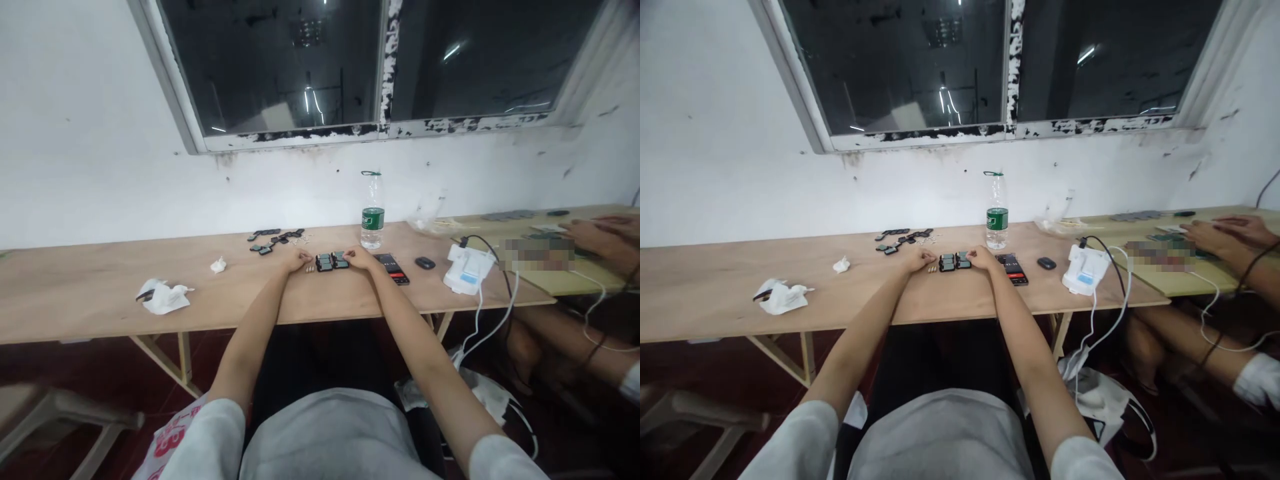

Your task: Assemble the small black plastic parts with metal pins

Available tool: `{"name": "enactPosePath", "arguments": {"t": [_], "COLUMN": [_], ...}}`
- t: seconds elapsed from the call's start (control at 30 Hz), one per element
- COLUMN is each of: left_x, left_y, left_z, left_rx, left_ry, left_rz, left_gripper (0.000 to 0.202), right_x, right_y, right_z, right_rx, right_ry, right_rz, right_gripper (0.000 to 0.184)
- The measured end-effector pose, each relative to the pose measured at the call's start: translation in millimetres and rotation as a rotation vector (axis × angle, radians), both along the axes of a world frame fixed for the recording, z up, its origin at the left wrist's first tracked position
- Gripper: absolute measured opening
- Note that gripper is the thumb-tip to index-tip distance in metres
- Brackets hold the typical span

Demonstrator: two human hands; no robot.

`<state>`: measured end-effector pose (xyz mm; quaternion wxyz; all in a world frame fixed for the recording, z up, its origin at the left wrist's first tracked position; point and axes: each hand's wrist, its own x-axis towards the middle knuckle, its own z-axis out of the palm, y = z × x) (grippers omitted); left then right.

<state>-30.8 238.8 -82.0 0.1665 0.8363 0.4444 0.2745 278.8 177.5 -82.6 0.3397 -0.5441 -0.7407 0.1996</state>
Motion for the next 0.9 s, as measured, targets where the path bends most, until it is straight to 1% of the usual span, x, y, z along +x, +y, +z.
{"name": "enactPosePath", "arguments": {"t": [0.1,0.2,0.37,0.5,0.67,0.77,0.83,0.9], "left_x": [-1,-2,-5,-6,-7,-5,0,9], "left_y": [-3,-7,-8,-7,-6,-9,-12,-18], "left_z": [-1.5,-2.3,-6.1,-8.7,-8.7,-7.9,-6.8,-5.0], "left_rx": [-0.014,-0.038,-0.063,-0.056,-0.033,-0.045,-0.029,0.019], "left_ry": [-0.053,-0.042,-0.07,-0.1,-0.088,-0.088,-0.136,-0.214], "left_rz": [0.009,-0.019,0.045,0.066,0.068,0.088,0.079,0.046], "left_gripper": [0.019,0.015,0.014,0.014,0.012,0.014,0.02,0.024], "right_x": [-1,0,1,2,1,0,-1,-3], "right_y": [0,0,1,3,9,11,10,7], "right_z": [-0.4,-0.2,-1.0,-3.7,-8.0,-9.0,-7.3,-3.4], "right_rx": [-0.003,0.001,-0.011,-0.053,-0.091,-0.09,-0.127,-0.16], "right_ry": [0.001,0.004,0.049,0.046,0.023,0.145,0.296,0.441], "right_rz": [-0.037,-0.081,-0.119,-0.12,-0.11,-0.099,-0.073,-0.05], "right_gripper": [0.012,0.008,0.007,0.013,0.019,0.015,0.014,0.016]}}
